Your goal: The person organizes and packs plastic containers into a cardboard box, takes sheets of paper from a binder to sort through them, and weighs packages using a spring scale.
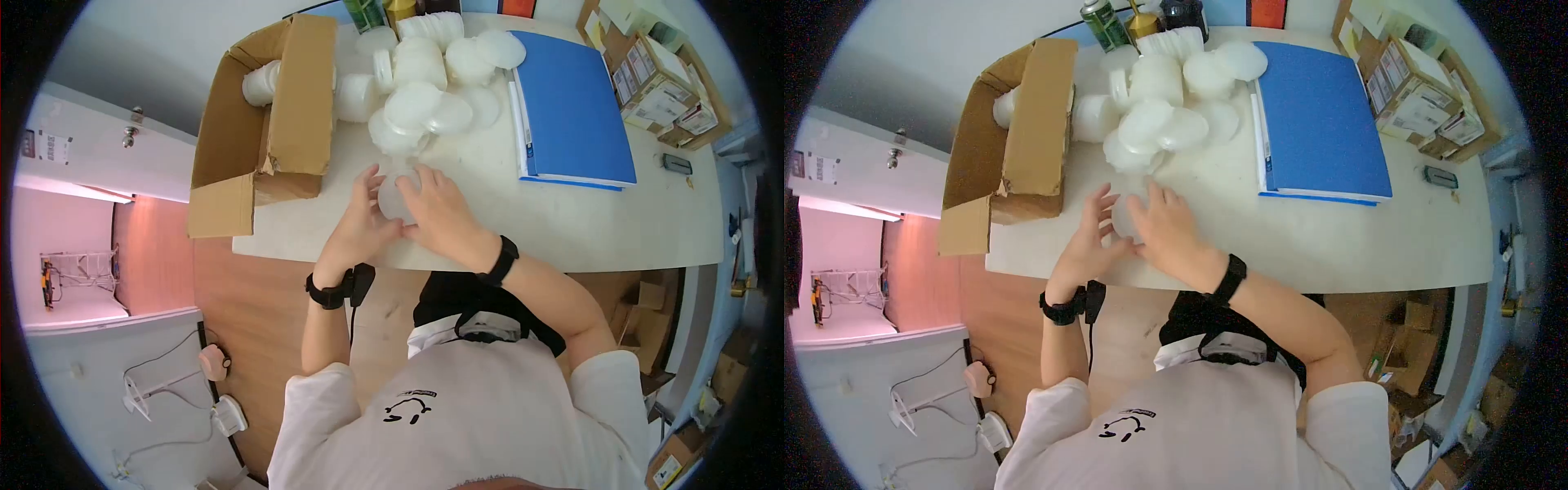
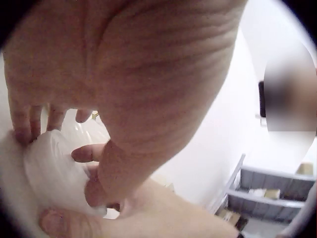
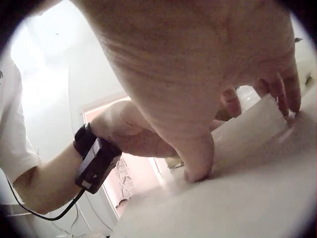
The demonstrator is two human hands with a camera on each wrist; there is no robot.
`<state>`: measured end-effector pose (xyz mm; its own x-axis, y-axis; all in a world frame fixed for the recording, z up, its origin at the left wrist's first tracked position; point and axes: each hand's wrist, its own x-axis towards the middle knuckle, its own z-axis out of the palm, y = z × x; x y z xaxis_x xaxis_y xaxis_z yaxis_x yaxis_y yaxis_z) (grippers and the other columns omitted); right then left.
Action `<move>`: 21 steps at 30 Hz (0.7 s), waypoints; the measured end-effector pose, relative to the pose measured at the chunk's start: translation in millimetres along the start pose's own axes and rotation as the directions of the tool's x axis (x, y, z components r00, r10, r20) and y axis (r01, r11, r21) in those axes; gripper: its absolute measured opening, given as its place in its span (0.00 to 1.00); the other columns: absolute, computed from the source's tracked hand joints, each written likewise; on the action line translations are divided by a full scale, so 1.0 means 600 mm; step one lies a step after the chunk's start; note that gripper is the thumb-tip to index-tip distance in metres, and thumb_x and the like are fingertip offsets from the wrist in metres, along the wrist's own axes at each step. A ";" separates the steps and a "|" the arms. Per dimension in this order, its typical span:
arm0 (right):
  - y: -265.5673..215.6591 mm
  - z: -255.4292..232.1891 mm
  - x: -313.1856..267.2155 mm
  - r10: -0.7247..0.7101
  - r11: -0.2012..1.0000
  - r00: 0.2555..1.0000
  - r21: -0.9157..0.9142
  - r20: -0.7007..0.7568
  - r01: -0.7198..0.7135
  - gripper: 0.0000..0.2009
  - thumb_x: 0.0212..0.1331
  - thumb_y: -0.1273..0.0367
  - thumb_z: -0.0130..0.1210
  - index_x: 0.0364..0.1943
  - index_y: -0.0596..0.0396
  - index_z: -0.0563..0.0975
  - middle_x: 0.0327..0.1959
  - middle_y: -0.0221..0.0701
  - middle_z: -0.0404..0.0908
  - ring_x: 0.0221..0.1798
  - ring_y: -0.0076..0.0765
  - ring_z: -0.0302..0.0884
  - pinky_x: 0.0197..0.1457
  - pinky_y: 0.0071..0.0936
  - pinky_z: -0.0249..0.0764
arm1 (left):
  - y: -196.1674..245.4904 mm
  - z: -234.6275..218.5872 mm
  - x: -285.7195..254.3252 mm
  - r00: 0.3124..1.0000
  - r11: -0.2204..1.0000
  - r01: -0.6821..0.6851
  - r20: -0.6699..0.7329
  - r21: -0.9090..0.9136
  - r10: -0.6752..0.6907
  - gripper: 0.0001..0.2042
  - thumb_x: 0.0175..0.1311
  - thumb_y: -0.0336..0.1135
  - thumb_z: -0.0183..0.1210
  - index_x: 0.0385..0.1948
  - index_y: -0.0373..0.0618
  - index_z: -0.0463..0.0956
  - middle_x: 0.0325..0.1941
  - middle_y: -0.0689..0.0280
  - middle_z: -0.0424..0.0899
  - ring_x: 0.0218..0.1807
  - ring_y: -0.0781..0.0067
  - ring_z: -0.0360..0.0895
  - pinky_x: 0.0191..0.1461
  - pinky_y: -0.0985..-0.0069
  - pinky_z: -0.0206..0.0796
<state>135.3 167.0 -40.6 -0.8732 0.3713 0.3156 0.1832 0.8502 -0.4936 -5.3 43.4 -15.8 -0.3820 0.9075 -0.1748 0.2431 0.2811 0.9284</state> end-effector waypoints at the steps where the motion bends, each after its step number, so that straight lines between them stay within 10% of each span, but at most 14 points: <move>1: 0.007 -0.006 -0.004 0.007 0.999 1.000 0.045 0.003 -0.007 0.36 0.42 0.64 0.75 0.57 0.60 0.69 0.58 0.55 0.72 0.61 0.60 0.71 0.61 0.46 0.71 | -0.001 -0.001 0.001 1.000 1.000 -0.005 -0.001 -0.005 0.005 0.51 0.51 0.27 0.74 0.75 0.35 0.45 0.72 0.47 0.63 0.70 0.54 0.67 0.75 0.59 0.60; 5: 0.035 -0.073 -0.025 0.195 0.881 0.980 0.434 0.030 -0.189 0.33 0.53 0.62 0.72 0.59 0.60 0.68 0.59 0.51 0.73 0.62 0.52 0.73 0.62 0.44 0.72 | 0.004 -0.005 0.012 0.989 0.944 -0.126 0.030 -0.303 0.142 0.52 0.53 0.31 0.75 0.76 0.41 0.45 0.72 0.48 0.63 0.72 0.54 0.64 0.75 0.57 0.58; 7: 0.053 -0.112 -0.028 0.302 0.176 0.815 0.811 0.495 -0.558 0.29 0.65 0.55 0.63 0.62 0.58 0.67 0.62 0.44 0.73 0.64 0.39 0.73 0.64 0.37 0.72 | 0.017 0.011 0.023 0.978 0.905 -0.174 0.037 -0.388 0.204 0.51 0.54 0.32 0.75 0.76 0.43 0.45 0.72 0.50 0.63 0.72 0.55 0.64 0.74 0.58 0.59; 8: 0.053 -0.117 -0.032 0.318 0.183 0.810 0.807 0.492 -0.562 0.29 0.65 0.55 0.63 0.62 0.58 0.67 0.62 0.44 0.73 0.64 0.39 0.73 0.64 0.37 0.72 | 0.024 0.023 0.033 0.963 0.864 -0.183 0.090 -0.469 0.253 0.49 0.54 0.34 0.75 0.75 0.44 0.47 0.72 0.51 0.63 0.72 0.57 0.64 0.74 0.60 0.60; 10: 0.047 -0.123 -0.034 0.144 -0.332 0.889 0.868 0.434 -0.370 0.28 0.72 0.51 0.55 0.64 0.57 0.67 0.59 0.36 0.75 0.60 0.30 0.76 0.62 0.31 0.74 | 0.035 0.047 0.058 0.937 0.811 -0.187 0.147 -0.555 0.317 0.48 0.55 0.35 0.75 0.75 0.45 0.49 0.72 0.52 0.64 0.71 0.59 0.64 0.73 0.62 0.61; 13: 0.078 -0.111 -0.048 0.133 -0.162 0.881 0.887 0.454 -0.432 0.25 0.73 0.52 0.53 0.63 0.56 0.69 0.58 0.32 0.76 0.59 0.30 0.77 0.63 0.31 0.74 | 0.044 0.069 0.079 0.928 0.906 -0.302 0.128 -0.296 0.351 0.42 0.56 0.40 0.76 0.70 0.45 0.59 0.67 0.54 0.71 0.65 0.66 0.73 0.62 0.69 0.71; 15: 0.092 -0.121 -0.049 0.186 -0.029 0.842 0.859 0.507 -0.511 0.25 0.73 0.51 0.53 0.61 0.56 0.71 0.58 0.34 0.76 0.58 0.32 0.77 0.63 0.32 0.73 | 0.046 0.068 0.076 0.989 0.985 0.034 0.145 -0.168 -0.009 0.32 0.60 0.37 0.73 0.64 0.43 0.68 0.57 0.58 0.80 0.56 0.71 0.79 0.59 0.70 0.74; 17: 0.091 -0.133 -0.035 0.239 0.092 0.805 0.813 0.543 -0.576 0.25 0.72 0.50 0.54 0.59 0.56 0.73 0.59 0.36 0.76 0.58 0.33 0.77 0.63 0.33 0.73 | 0.034 0.068 0.059 1.000 0.969 0.006 -0.022 -0.246 -0.012 0.27 0.61 0.36 0.71 0.60 0.41 0.71 0.52 0.61 0.82 0.51 0.71 0.81 0.56 0.71 0.75; 19: 0.076 -0.153 -0.010 0.445 0.680 0.839 0.492 0.312 -0.543 0.22 0.69 0.54 0.58 0.55 0.57 0.76 0.59 0.43 0.75 0.60 0.42 0.75 0.62 0.39 0.72 | 0.024 0.060 0.044 0.982 0.950 -0.035 -0.188 -0.309 -0.025 0.21 0.63 0.35 0.70 0.56 0.38 0.75 0.47 0.63 0.84 0.47 0.71 0.83 0.53 0.72 0.77; 21: 0.080 -0.140 0.023 0.301 0.884 0.954 0.371 0.020 -0.286 0.21 0.65 0.57 0.60 0.54 0.57 0.76 0.56 0.44 0.76 0.58 0.46 0.75 0.62 0.41 0.72 | 0.016 0.040 0.031 0.967 0.685 -0.071 -0.217 -0.725 -0.130 0.20 0.69 0.37 0.65 0.58 0.38 0.73 0.50 0.60 0.84 0.49 0.69 0.84 0.51 0.68 0.79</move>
<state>169.9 244.2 8.2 -0.7866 0.6022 0.1365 0.2445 0.5067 -0.8267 11.3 70.4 -18.0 -0.5946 0.7737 -0.2187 -0.4530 -0.0977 0.8862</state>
